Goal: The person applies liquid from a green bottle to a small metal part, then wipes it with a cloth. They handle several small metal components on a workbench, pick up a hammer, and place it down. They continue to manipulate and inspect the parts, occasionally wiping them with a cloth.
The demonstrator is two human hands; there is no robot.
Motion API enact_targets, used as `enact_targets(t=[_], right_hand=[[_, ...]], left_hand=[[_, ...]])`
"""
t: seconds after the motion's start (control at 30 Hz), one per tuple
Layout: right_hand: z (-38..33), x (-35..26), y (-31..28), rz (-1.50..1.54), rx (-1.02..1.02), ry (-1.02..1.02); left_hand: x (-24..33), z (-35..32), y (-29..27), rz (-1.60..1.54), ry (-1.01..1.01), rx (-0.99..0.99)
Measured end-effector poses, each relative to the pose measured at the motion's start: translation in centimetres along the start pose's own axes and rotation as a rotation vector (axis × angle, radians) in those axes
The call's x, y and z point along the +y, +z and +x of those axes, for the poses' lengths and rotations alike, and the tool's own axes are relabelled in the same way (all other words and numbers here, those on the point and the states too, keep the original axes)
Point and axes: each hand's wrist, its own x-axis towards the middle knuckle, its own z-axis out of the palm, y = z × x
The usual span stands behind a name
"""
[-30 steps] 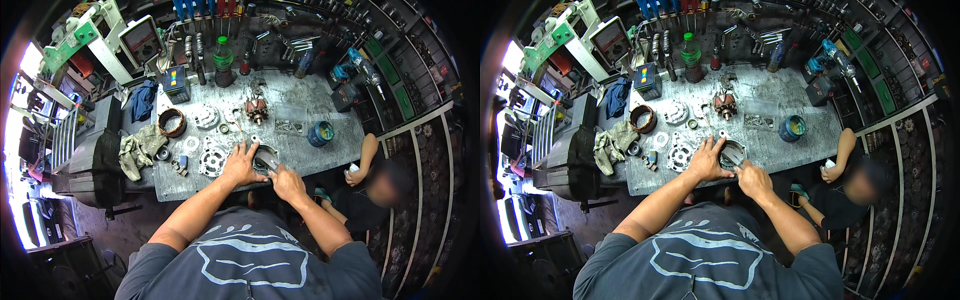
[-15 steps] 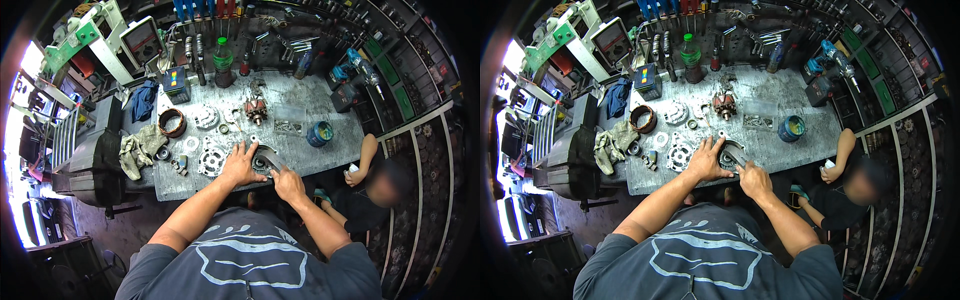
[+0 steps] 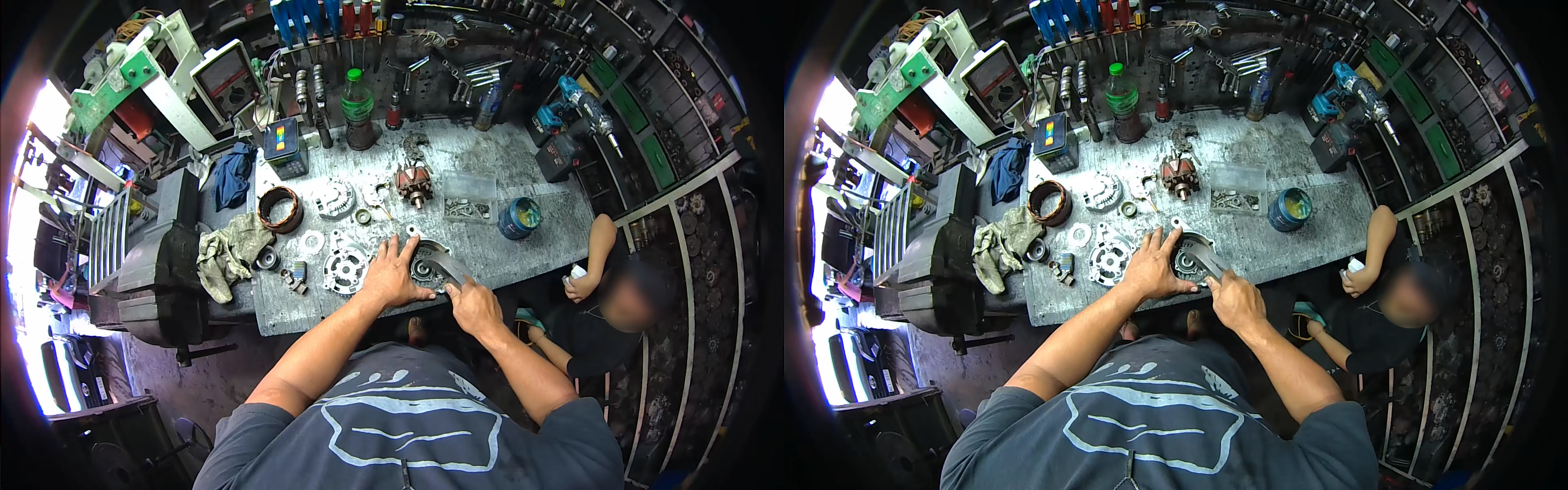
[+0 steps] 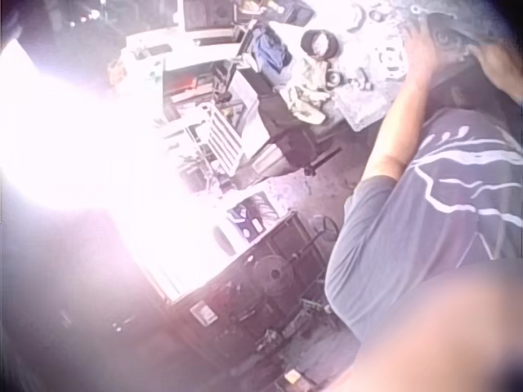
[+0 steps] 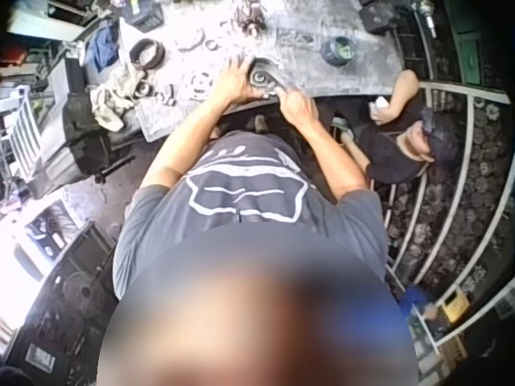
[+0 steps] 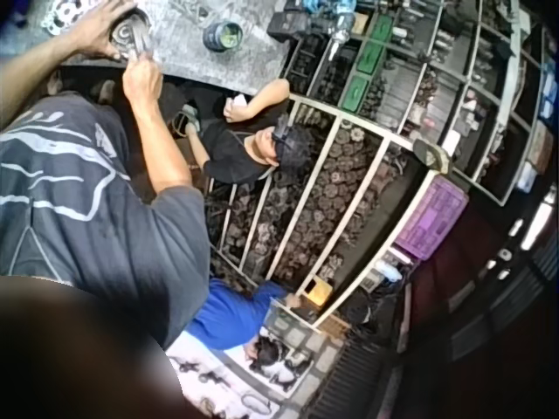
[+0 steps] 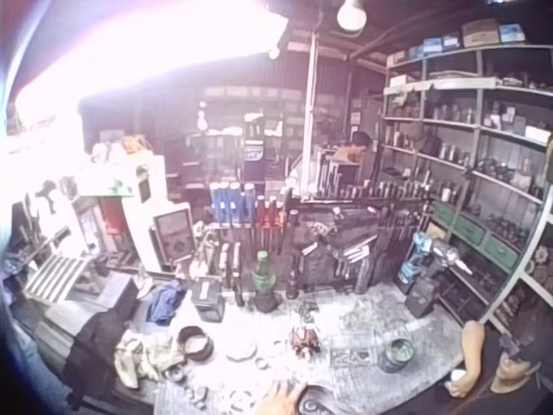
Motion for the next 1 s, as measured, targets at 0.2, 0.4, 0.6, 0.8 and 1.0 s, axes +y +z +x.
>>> enact_targets(t=[0.2, 0.4, 0.6, 0.8, 1.0], right_hand=[[0.3, -0.8, 0.1, 0.021, 0.014, 0.000], [0.4, -1.1, 0.2, 0.006, 0.011, -0.034], [-0.2, -0.8, 0.5, 0.027, 0.041, -0.067], [-0.2, -1.0, 0.1, 0.007, -0.053, -0.029], [-0.3, -1.2, 0.2, 0.003, -0.005, -0.011]], left_hand=[[0.0, 0.0, 0.3, 0.019, 0.004, -0.006], [0.2, 0.1, 0.1, 0.013, 0.004, 0.010], [0.4, -0.1, -0.2, 0.000, -0.024, -0.014], [0.4, -0.2, -0.3, 0.006, -0.032, -0.030], [0.5, -0.2, -0.5, 0.004, -0.022, -0.032]])
